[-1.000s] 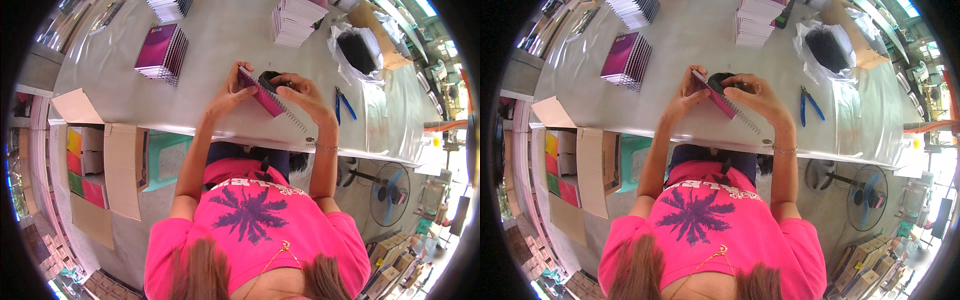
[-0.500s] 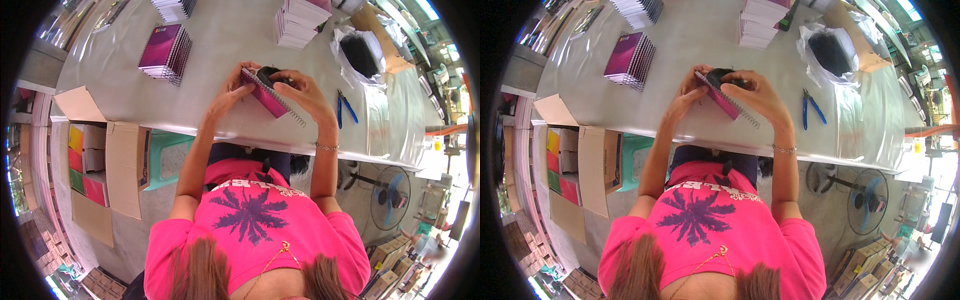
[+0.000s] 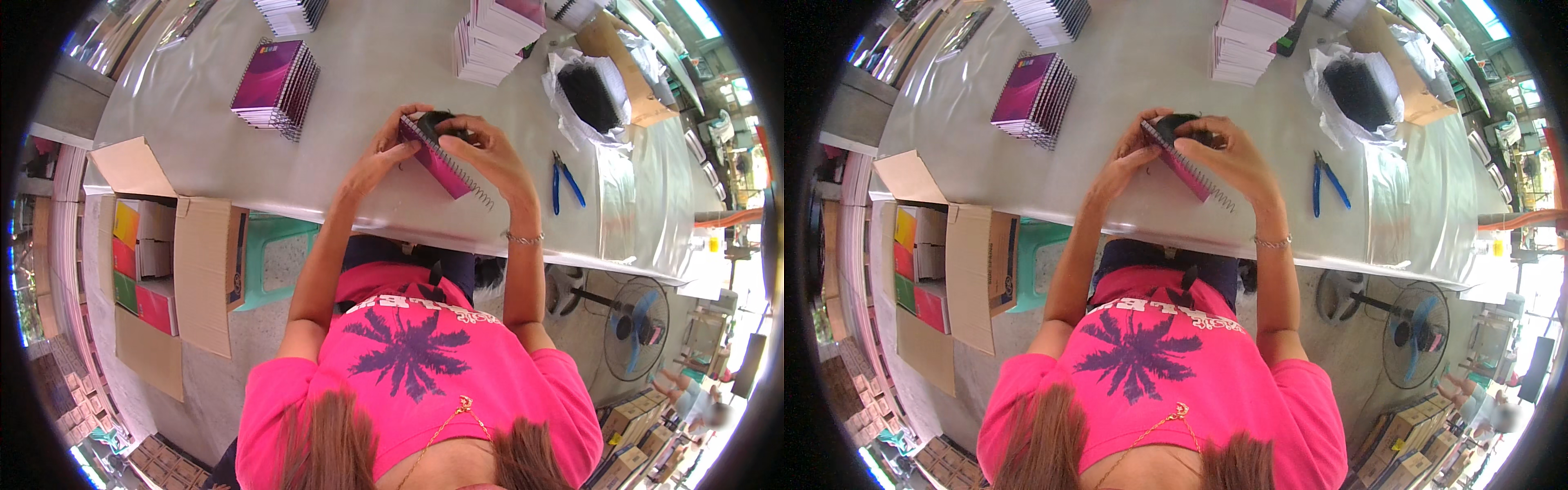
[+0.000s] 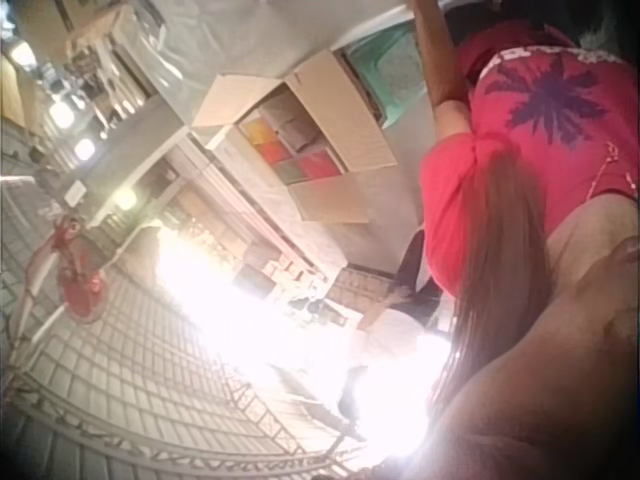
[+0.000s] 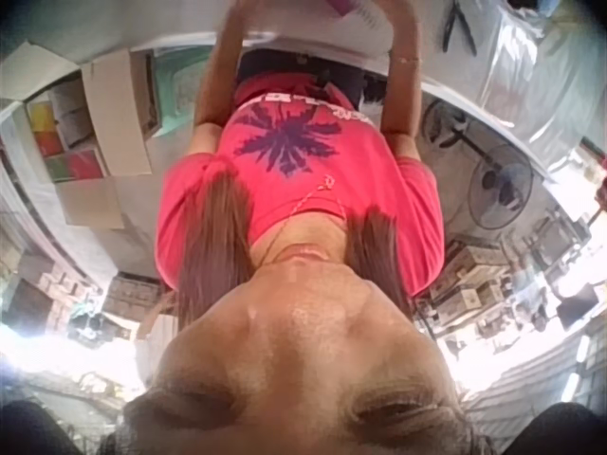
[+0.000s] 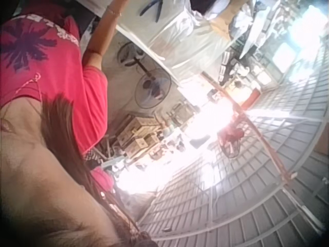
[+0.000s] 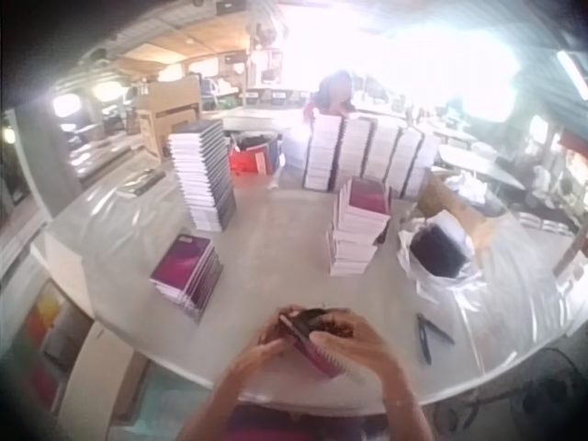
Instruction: The person threads a metal spiral coil through the punched holes of a notebook, trims the excess coil using pliers, and places the finished notebook into a stack.
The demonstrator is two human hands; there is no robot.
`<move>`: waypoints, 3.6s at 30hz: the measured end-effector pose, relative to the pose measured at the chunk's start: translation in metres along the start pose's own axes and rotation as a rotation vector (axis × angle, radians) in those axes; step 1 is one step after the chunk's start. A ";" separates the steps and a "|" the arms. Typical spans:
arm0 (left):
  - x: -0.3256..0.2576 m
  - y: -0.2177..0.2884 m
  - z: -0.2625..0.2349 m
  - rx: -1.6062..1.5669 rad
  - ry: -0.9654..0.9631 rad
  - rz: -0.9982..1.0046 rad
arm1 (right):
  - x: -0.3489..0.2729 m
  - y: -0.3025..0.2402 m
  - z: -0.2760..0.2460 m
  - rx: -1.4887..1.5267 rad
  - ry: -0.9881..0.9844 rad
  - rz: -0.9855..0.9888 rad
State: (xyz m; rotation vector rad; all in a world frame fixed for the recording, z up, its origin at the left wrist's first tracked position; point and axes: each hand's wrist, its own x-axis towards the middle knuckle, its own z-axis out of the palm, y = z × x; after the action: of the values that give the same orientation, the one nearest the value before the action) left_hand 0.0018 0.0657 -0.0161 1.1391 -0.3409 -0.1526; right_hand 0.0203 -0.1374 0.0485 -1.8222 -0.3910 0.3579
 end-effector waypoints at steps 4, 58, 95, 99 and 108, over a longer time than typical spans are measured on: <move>0.000 0.001 0.001 0.060 0.020 0.025 | 0.009 0.019 -0.004 0.209 -0.026 0.001; -0.019 0.002 0.027 0.491 0.434 0.067 | -0.054 0.012 0.090 -0.580 0.600 -0.221; -0.032 0.105 -0.150 0.877 1.289 0.488 | -0.095 0.120 -0.085 -0.956 0.944 0.310; -0.032 0.092 -0.168 0.638 1.258 0.423 | -0.086 0.111 -0.080 -1.000 0.988 0.225; -0.035 0.083 -0.165 0.730 1.254 0.363 | 0.008 0.049 -0.109 -0.672 0.800 -0.275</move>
State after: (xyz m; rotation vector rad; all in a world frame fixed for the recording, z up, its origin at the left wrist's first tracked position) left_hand 0.0210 0.2527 -0.0086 1.6263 0.5749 1.0555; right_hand 0.0793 -0.2404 0.0313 -2.3294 -0.1903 -0.7710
